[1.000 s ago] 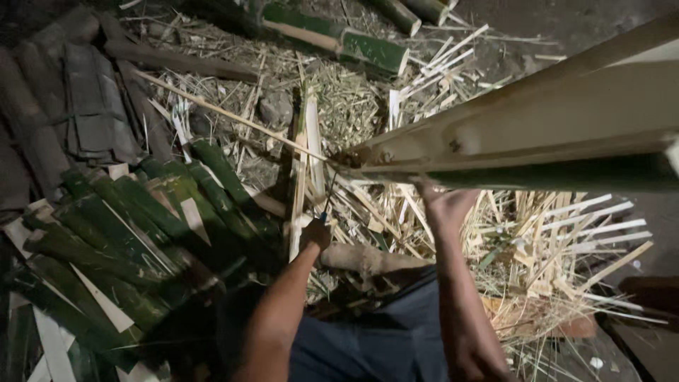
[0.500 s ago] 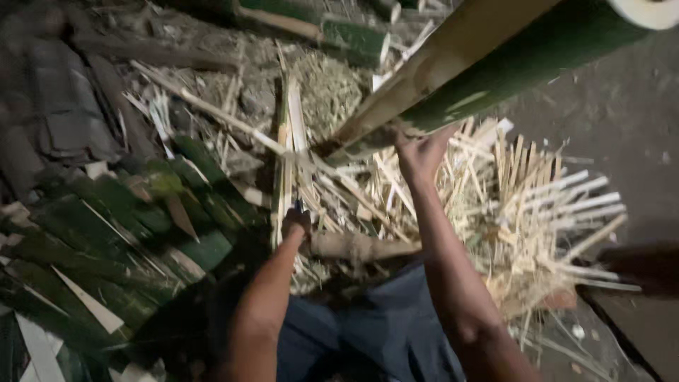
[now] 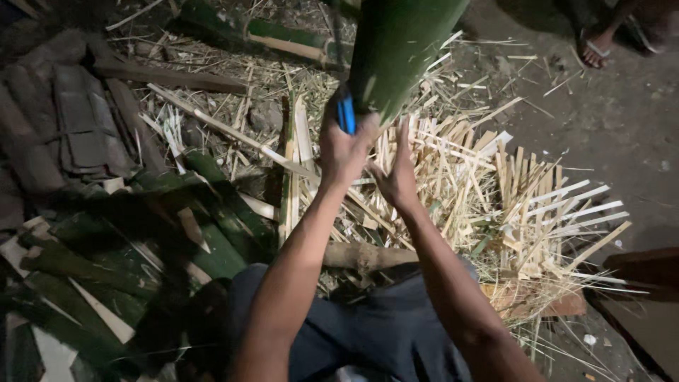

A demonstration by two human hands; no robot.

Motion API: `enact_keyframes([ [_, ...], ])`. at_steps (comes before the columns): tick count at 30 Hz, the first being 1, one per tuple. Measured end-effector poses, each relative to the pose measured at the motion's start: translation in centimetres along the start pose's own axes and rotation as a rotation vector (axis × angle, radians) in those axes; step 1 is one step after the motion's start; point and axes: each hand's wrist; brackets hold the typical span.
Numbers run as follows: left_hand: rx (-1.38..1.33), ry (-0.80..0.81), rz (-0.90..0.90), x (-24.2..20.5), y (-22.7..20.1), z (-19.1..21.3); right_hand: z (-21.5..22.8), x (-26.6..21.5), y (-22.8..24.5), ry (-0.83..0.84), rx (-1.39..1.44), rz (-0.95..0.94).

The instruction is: The person uses a knife and a wooden mallet to split a bamboo stalk into thin strips. They repeatedly position the knife against the bamboo and strike it with the mallet to drive the blade through the material, separating it into splints.

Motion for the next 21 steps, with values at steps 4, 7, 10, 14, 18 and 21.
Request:
enact_keyframes([
  [4, -0.100, -0.051, -0.010, 1.0, 0.3, 0.4, 3.3, -13.6, -4.9, 0.632, -0.291, -0.741],
  [7, -0.273, -0.061, 0.217, 1.3, 0.8, 0.0, 5.7, -20.5, -7.9, 0.829, -0.361, -0.892],
  [10, -0.291, -0.038, 0.249, 1.1, 1.4, -0.6, 6.2, -22.2, -7.5, 0.861, -0.391, -0.912],
  [14, -0.269, -0.104, 0.281, 2.0, 1.9, -2.0, 6.9, -17.4, -3.6, 0.878, -0.416, -0.888],
  [18, 0.119, -0.031, 0.608, 4.0, 2.7, -1.1, 9.4, -12.7, 1.6, 0.838, -0.424, -0.917],
  [21, 0.198, 0.026, 0.784, 5.9, 4.0, 0.5, 14.1, -11.0, 4.6, 0.509, 0.027, -0.973],
])
Point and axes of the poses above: each hand's wrist, its own x-axis towards the middle knuckle, its own z-axis out of the back of the hand, y = z × x, and after that the axes turned 9 degrees about x, right-handed
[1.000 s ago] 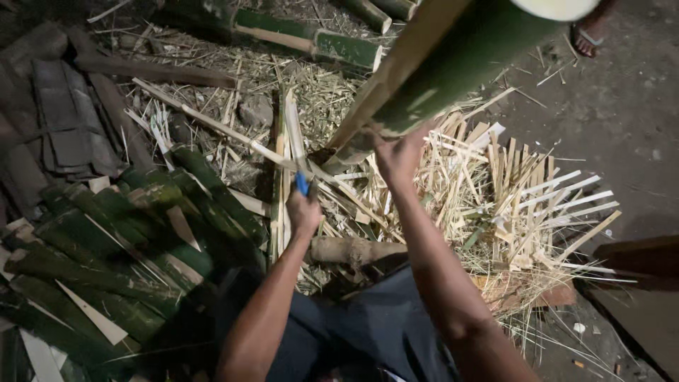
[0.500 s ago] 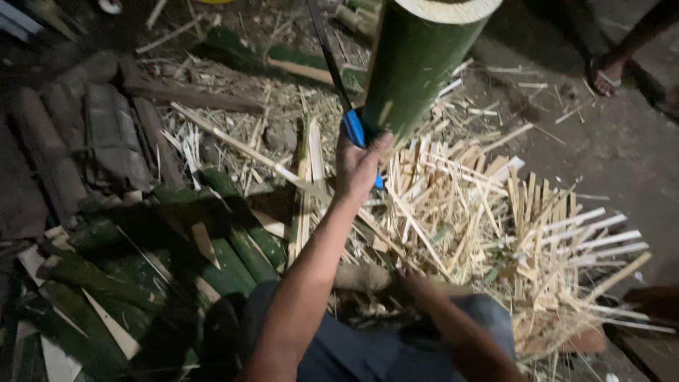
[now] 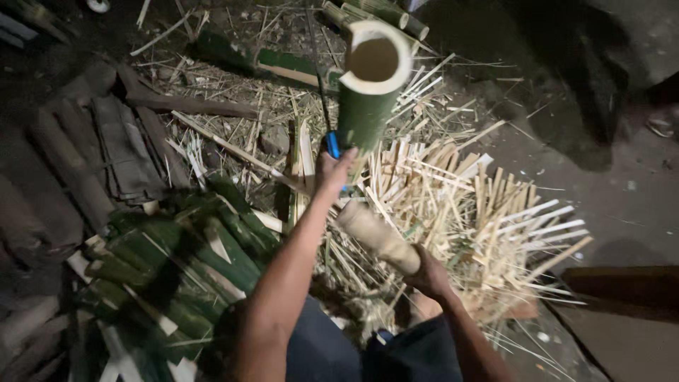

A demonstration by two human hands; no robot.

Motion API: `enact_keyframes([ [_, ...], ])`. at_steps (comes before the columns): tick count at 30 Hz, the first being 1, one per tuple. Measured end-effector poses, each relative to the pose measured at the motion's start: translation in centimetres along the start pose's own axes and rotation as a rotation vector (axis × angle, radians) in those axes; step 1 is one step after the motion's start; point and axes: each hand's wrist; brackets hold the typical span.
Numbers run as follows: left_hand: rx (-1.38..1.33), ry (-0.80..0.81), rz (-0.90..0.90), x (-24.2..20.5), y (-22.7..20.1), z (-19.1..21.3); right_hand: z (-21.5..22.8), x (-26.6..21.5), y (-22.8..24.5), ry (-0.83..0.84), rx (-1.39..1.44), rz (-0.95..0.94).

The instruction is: The person uses a knife and a wooden mallet to split a bamboo stalk into thin strips. They repeatedly position the knife against the bamboo and strike it with the mallet to drive the blade through the material, separating it into splints.

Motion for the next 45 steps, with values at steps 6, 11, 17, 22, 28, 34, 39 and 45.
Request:
enact_keyframes([
  [6, -0.096, -0.005, -0.127, 2.3, 0.0, 1.7, 9.1, -4.4, 9.2, -0.188, 0.225, 0.341],
  [11, 0.035, -0.069, -0.084, 2.1, 1.5, 2.2, 15.3, -6.7, 21.3, -0.207, 0.344, 0.592],
  [17, 0.342, -0.059, 0.013, 2.6, 2.1, 1.5, 18.1, -6.6, 33.0, -0.247, 0.163, 0.333],
  [22, 0.670, -0.396, -0.545, -6.5, -3.5, 3.2, 19.8, -6.0, 38.4, -0.102, -0.073, -0.103],
  [28, 0.400, 0.021, 0.070, -21.7, -15.1, 10.6, 20.6, -4.9, 40.1, -0.139, -0.008, 0.080],
  [34, 0.477, 0.107, -0.135, -24.0, -20.5, 12.4, 20.8, -3.3, 39.4, -0.200, -0.044, 0.165],
  [39, 0.515, 0.142, -0.048, -24.4, -20.8, 13.7, 20.8, -3.1, 38.5, -0.213, 0.005, 0.199],
  [45, 0.547, 0.298, 0.185, -24.3, -20.3, 15.0, 21.0, -3.4, 38.5, -0.176, 0.149, 0.183],
])
Point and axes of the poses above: each hand's wrist, its own x-axis towards the middle knuckle, its own z-axis out of the back of the hand, y = z × x, and after that the axes turned 9 degrees about x, right-handed
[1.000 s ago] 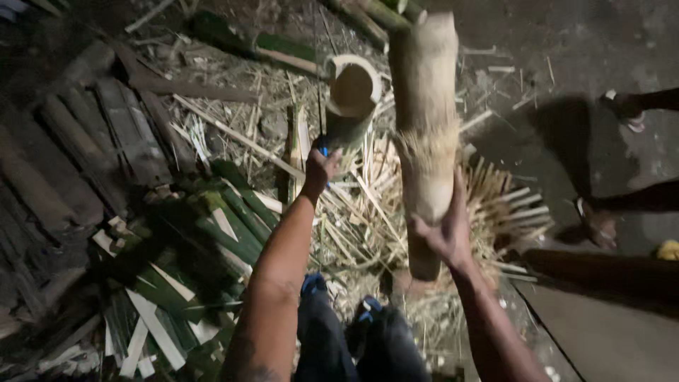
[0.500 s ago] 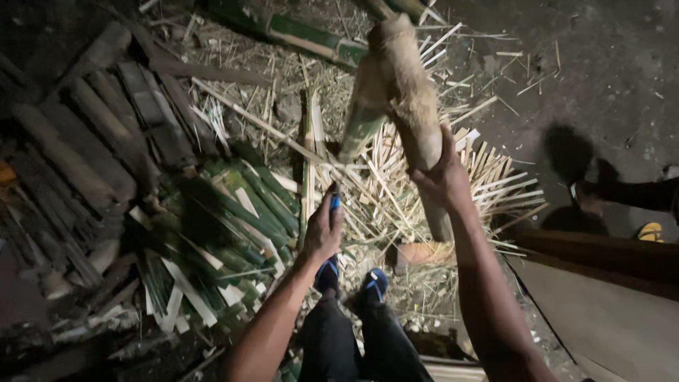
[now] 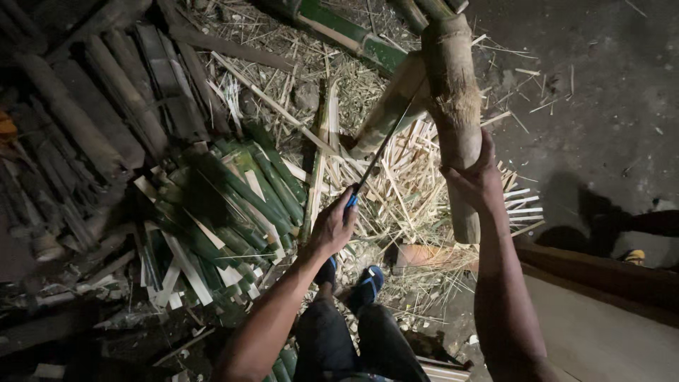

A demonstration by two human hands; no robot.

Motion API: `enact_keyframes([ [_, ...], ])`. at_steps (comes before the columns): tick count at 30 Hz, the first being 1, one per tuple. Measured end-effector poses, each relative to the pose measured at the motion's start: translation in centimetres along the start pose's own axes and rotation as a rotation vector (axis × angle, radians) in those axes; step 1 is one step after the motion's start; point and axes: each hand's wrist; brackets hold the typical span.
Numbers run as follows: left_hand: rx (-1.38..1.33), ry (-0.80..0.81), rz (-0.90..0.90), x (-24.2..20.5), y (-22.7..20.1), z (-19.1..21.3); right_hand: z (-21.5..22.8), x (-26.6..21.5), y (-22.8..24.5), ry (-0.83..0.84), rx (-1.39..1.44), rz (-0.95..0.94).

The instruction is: The person uses a knife and a wooden mallet to split a bamboo stalk into thin strips. They repeatedly position the knife against the bamboo and strike it with the mallet to drive the blade through the material, separating it into splints.

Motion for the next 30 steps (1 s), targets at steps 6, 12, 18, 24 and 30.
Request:
enact_keyframes([
  [6, 0.062, -0.297, -0.316, 0.5, 1.5, -0.2, 0.0, -0.5, 0.4, -0.029, -0.141, 0.155],
  [12, 0.041, -0.061, -0.100, 0.3, 1.8, 0.3, -0.1, -0.5, 0.2, -0.063, -0.194, 0.127],
  [18, 0.001, -0.188, -0.282, 0.9, 2.6, -0.4, 0.1, -0.8, 0.1, -0.062, -0.171, 0.104],
  [24, -0.095, -0.009, -0.190, 1.2, 2.5, 0.5, -0.8, -0.3, -0.6, -0.083, -0.108, 0.005],
  [30, -0.084, -0.047, -0.202, 1.6, 0.7, 2.9, 3.8, 0.4, 4.4, -0.045, -0.013, 0.330],
])
Point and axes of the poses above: each hand's wrist, its own x-axis towards the middle knuckle, its own z-axis out of the back of the hand, y = z × x, and after that the axes turned 9 degrees about x, right-handed
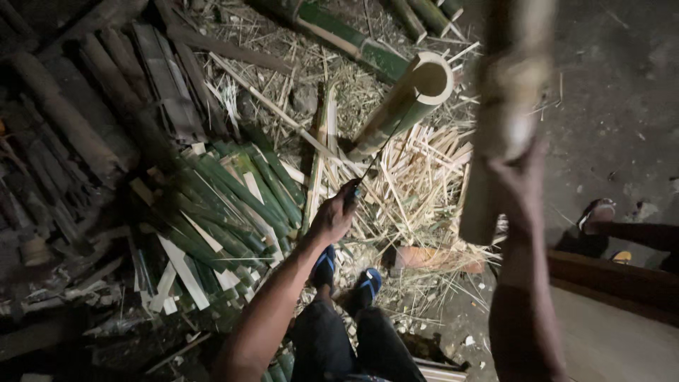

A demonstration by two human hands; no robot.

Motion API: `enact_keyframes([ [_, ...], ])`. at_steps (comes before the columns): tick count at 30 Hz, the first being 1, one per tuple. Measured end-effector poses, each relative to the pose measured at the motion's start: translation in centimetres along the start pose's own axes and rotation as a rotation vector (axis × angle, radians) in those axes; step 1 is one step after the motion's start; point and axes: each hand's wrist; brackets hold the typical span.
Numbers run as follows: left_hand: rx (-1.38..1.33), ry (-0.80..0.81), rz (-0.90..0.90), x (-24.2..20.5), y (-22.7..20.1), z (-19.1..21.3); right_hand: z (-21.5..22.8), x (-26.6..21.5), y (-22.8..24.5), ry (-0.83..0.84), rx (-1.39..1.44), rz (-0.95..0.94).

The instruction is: The person uses a knife and a wooden mallet to split a bamboo stalk into thin strips. They repeatedly position the knife against the bamboo and strike it with the mallet to drive the blade through the material, separating it into splints.

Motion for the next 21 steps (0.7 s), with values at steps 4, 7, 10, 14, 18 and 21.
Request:
enact_keyframes([
  [4, -0.016, -0.005, -0.013, -0.1, -0.7, 0.9, 1.9, -1.0, 5.4, -0.165, 0.099, 0.398],
  [7, 0.054, 0.083, 0.085, 0.5, -1.1, 1.2, -1.8, -0.3, 6.6, -0.136, -0.095, 0.268],
  [10, 0.065, 0.114, 0.120, 0.5, 0.3, 0.3, -7.8, -0.2, 4.3, 0.214, -0.585, -0.536],
  [14, 0.195, 0.056, 0.131, 0.4, 3.2, -1.7, -10.9, -0.9, 1.4, 0.318, -0.435, -0.232],
  [18, 0.208, -0.135, -0.123, 1.7, 3.9, -3.0, -6.7, -0.1, 0.7, 0.188, -0.176, -0.525],
  [21, 0.195, -0.046, 0.038, 3.0, 4.7, -3.1, -4.6, 0.7, -0.4, -0.083, -0.093, -0.045],
])
Point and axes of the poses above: each hand's wrist, its own x-axis towards the middle knuckle, its own z-axis out of the back of the hand, y = z × x, and after that the axes turned 9 degrees about x, right-handed
